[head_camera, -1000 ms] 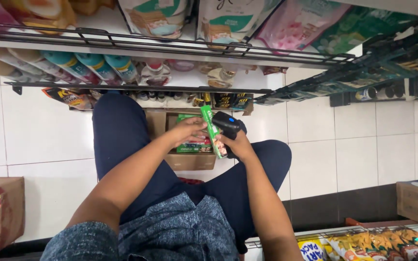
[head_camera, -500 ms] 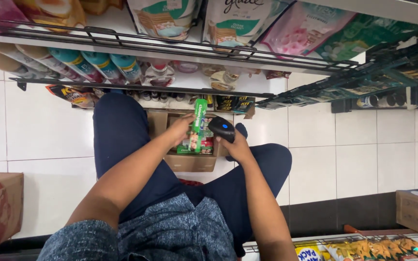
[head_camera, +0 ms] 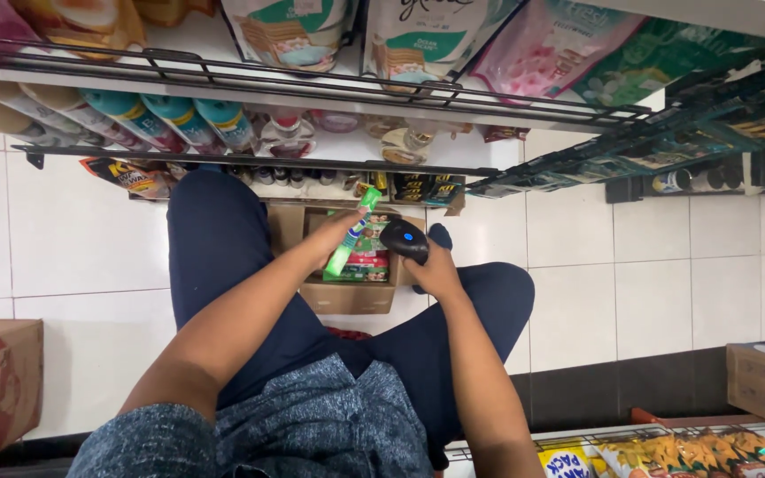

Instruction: Scanning toothpaste boxes from a shipping carton and placing them onto the retail display shelf.

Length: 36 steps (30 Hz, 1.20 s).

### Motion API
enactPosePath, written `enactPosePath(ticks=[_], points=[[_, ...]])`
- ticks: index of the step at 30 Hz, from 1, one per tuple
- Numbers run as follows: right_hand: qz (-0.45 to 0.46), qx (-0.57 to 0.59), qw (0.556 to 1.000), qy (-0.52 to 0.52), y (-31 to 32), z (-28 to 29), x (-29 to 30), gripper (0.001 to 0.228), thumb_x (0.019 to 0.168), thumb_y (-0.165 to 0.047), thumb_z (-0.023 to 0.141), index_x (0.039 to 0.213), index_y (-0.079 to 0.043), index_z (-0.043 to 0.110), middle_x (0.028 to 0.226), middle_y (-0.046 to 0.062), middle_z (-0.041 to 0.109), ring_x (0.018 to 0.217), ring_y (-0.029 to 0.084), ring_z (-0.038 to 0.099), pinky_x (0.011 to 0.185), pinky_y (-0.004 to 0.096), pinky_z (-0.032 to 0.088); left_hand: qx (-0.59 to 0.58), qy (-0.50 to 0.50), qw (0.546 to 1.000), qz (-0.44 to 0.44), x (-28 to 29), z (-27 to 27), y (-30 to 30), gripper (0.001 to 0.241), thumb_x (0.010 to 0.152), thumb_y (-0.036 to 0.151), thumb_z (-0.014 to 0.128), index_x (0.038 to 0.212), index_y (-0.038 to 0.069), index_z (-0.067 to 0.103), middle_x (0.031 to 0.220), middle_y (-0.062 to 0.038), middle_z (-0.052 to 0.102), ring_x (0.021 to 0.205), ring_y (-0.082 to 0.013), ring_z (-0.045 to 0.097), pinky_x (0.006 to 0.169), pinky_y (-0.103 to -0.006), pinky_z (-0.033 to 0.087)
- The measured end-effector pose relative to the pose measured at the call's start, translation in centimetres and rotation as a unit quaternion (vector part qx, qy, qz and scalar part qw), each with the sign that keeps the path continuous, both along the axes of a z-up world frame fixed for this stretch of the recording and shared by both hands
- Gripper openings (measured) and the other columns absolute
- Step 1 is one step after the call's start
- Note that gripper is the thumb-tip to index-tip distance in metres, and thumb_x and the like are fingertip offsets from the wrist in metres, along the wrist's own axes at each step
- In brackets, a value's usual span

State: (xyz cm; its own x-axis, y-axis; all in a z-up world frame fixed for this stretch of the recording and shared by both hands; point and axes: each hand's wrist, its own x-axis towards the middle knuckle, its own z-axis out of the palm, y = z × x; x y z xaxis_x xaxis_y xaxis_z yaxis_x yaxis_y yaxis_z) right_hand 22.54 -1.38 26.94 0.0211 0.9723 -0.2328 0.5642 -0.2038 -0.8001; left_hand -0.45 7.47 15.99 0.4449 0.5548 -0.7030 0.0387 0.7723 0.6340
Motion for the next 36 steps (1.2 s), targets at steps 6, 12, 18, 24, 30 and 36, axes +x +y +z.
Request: enactPosePath(ticks=[6, 12, 18, 24, 30, 36], points=[[-0.022, -0.017, 1.0, 0.01, 0.0, 0.5, 0.0, 0.041, 0.077, -0.013, 0.073, 0.117, -0.003, 0.069, 0.092, 0.015, 0.077, 0.086, 0.027, 0.075, 0.08, 0.036, 0.056, 0.032, -0.018, 0.999, 0.029, -0.3, 0.5, -0.1, 0.053, 0.097, 0.045, 0.06, 0.133, 0.005, 0.054, 0.109, -0.009, 0.072, 0.092, -0.0201, 0.066, 0.079, -0.0375, 0.054], [-0.028, -0.007, 1.0, 0.004, 0.1, 0.0, 0.2, 0.04, 0.076, -0.012, 0.075, 0.114, -0.002, 0.069, 0.094, 0.015, 0.077, 0.088, 0.025, 0.075, 0.082, 0.036, 0.056, 0.041, 0.011, 0.999, 0.009, -0.4, -1.5, -0.2, 0.05, 0.102, 0.048, 0.051, 0.128, 0.008, 0.066, 0.117, -0.004, 0.072, 0.108, -0.0156, 0.064, 0.097, -0.0337, 0.048], [-0.028, 0.006, 0.999, 0.015, 0.1, 0.7, -0.1, 0.043, 0.076, -0.013, 0.074, 0.118, -0.001, 0.068, 0.094, 0.016, 0.077, 0.089, 0.026, 0.075, 0.082, 0.036, 0.056, 0.017, -0.023, 1.0, 0.003, -0.3, -1.4, -0.2, 0.05, 0.106, 0.046, 0.048, 0.124, 0.004, 0.068, 0.109, -0.01, 0.074, 0.09, -0.0185, 0.067, 0.085, -0.0355, 0.053], [0.007, 0.009, 1.0, 0.023, -0.3, -0.3, 0.6, 0.042, 0.076, -0.012, 0.074, 0.117, -0.001, 0.069, 0.096, 0.017, 0.078, 0.09, 0.027, 0.076, 0.083, 0.036, 0.056, 0.001, -0.04, 0.999, 0.022, -0.3, -0.1, -0.2, 0.044, 0.104, 0.041, 0.051, 0.126, 0.007, 0.066, 0.11, -0.007, 0.073, 0.09, -0.0179, 0.069, 0.085, -0.0347, 0.055], [0.123, -0.062, 0.99, 0.036, -0.1, 3.2, -1.0, 0.048, 0.073, -0.015, 0.079, 0.119, -0.005, 0.07, 0.093, 0.015, 0.078, 0.085, 0.026, 0.078, 0.077, 0.036, 0.058, 0.027, -0.016, 0.999, 0.038, -0.3, -1.9, -0.3, 0.045, 0.105, 0.04, 0.054, 0.129, 0.003, 0.064, 0.114, -0.008, 0.072, 0.101, -0.0184, 0.067, 0.091, -0.0341, 0.053], [0.072, -0.043, 0.995, -0.059, -0.2, 2.5, -0.4, 0.042, 0.072, -0.01, 0.078, 0.113, -0.003, 0.071, 0.092, 0.02, 0.075, 0.09, 0.036, 0.075, 0.077, 0.04, 0.058, 0.044, 0.018, 0.998, 0.037, -0.4, -3.7, -0.5, 0.045, 0.105, 0.039, 0.05, 0.133, 0.007, 0.061, 0.124, -0.009, 0.07, 0.113, -0.0185, 0.062, 0.102, -0.0363, 0.045]])
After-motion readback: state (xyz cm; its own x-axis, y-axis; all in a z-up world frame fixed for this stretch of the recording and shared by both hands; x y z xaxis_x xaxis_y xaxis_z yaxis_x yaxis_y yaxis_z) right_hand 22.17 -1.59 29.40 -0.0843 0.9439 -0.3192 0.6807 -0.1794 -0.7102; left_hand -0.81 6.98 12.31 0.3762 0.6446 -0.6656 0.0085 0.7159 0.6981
